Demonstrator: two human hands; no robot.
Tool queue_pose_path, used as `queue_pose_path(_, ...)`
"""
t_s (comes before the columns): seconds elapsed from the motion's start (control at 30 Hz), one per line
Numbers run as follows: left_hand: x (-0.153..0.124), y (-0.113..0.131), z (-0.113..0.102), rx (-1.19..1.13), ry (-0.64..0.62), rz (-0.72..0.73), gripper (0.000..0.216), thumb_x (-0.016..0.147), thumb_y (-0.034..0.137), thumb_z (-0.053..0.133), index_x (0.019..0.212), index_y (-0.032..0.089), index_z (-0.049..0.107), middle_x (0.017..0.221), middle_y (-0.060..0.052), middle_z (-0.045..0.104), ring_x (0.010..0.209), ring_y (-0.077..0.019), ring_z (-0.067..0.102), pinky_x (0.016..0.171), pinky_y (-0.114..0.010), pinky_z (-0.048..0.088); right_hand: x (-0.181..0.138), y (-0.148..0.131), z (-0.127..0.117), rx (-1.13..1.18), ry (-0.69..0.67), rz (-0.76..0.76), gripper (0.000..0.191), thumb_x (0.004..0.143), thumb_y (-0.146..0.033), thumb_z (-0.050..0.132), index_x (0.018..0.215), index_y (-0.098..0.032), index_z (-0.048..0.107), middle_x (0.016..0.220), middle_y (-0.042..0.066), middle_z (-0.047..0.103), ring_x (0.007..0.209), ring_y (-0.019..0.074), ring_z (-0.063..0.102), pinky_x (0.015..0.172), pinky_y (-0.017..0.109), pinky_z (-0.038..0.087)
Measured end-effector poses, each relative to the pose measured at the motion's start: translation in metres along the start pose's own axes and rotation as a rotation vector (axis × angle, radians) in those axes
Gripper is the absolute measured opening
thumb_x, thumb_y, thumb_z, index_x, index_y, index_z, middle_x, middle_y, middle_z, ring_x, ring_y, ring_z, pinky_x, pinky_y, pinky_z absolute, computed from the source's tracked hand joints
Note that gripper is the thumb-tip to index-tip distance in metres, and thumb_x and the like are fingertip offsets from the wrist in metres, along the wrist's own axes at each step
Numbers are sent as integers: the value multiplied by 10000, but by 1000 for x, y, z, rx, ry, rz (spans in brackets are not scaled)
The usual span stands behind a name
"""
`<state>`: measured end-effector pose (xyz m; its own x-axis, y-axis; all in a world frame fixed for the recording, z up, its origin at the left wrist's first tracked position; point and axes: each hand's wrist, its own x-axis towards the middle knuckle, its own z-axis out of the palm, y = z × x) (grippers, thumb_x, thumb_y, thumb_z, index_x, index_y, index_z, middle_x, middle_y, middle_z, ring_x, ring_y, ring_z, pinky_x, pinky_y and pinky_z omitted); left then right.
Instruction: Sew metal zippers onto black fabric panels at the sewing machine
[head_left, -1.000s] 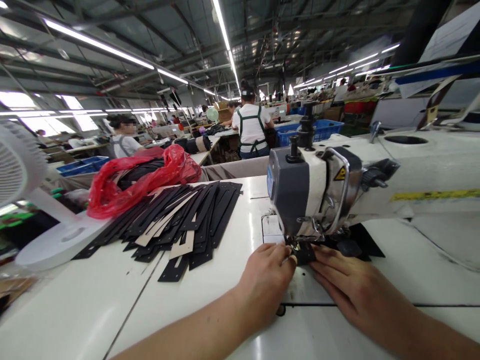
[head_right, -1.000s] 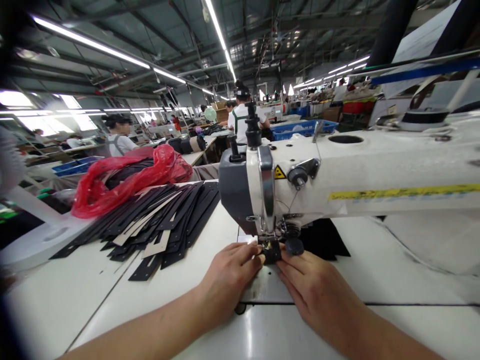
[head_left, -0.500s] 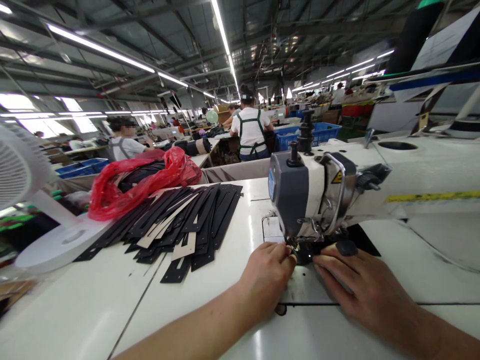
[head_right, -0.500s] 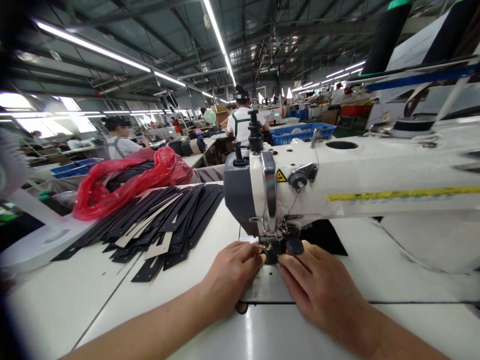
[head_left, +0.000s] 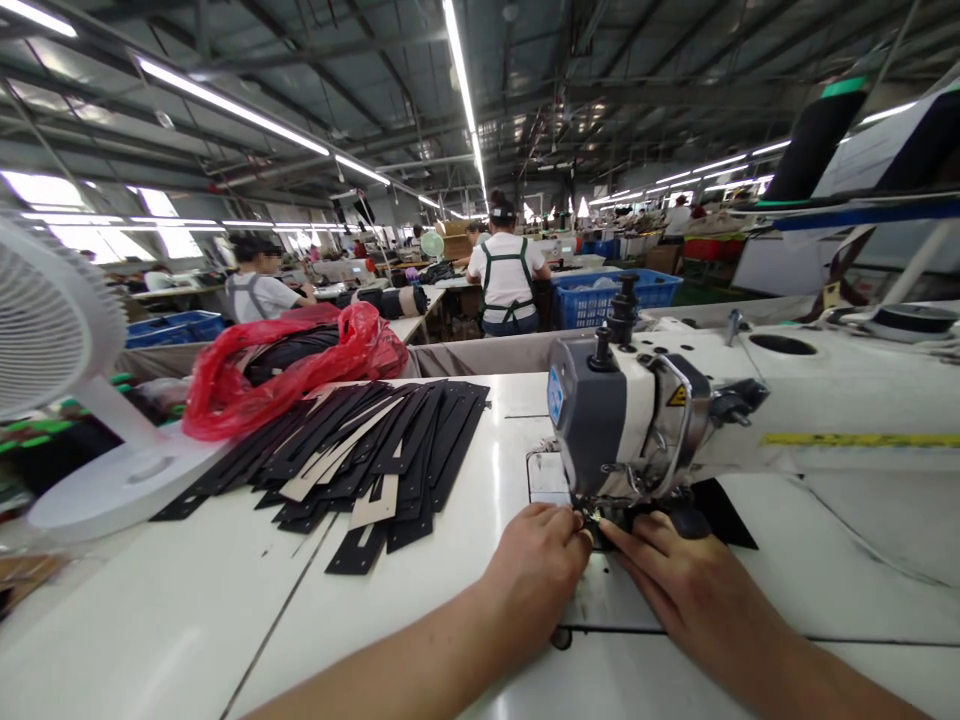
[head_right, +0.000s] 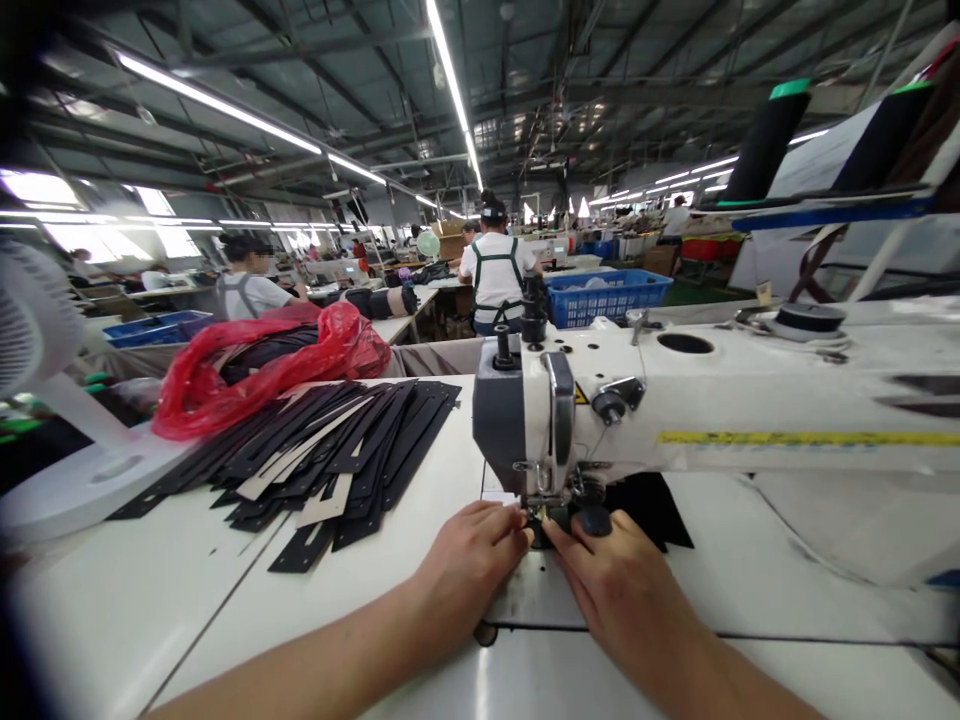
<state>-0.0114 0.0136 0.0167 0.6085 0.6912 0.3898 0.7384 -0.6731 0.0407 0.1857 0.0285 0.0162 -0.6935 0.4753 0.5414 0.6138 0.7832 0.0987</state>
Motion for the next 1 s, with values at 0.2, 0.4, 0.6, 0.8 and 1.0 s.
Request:
queue_pose_path(0.2, 0, 4, -5, -4, -40, -25, 73, 803, 134, 560, 867, 120, 591, 842, -86, 601, 828, -222, 579, 792, -373, 500, -2, 1, 3, -28, 67, 62, 290, 885, -153, 411, 1051, -172, 647, 1043, 137, 622, 934, 256, 587, 776, 424, 499)
queue_pose_path(0.4, -1, 4, -3, 0, -13, -21, 75, 834, 136, 552, 883, 107, 601, 852, -89, 599, 858, -226, 577, 806, -373, 500, -1, 1, 3, 32, 45, 89, 312, 902, -149, 369, 1017, -162, 658, 1018, 141, 625, 861, 223, 603, 720, 366, 516)
queue_pose_path(0.6, 1, 1, -2, 6, 0, -19, 90, 863, 132, 532, 880, 107, 618, 829, -78, 614, 860, -217, 593, 810, -363, 503, -3, 2, 8, 14, 30, 97, 326, 914, -181, 343, 964, -166, 664, 1003, 156, 620, 852, 249, 609, 677, 395, 516)
queue_pose_path(0.8, 0, -2, 3, -3, 46, -25, 131, 890, 155, 493, 862, 123, 617, 837, -68, 615, 865, -201, 589, 818, -347, 490, -5, 5, 9, -1, 13, 92, 306, 910, -182, 353, 958, -177, 656, 1022, 156, 616, 881, 258, 607, 691, 402, 512)
queue_pose_path(1.0, -2, -3, 5, -33, 61, -28, 122, 888, 161, 503, 921, 129, 615, 885, -75, 624, 882, -202, 593, 824, -343, 486, -13, 7, 17, -18, 59, 188, 295, 890, -267, 440, 1084, -113, 600, 1050, 169, 612, 982, 292, 571, 787, 442, 494)
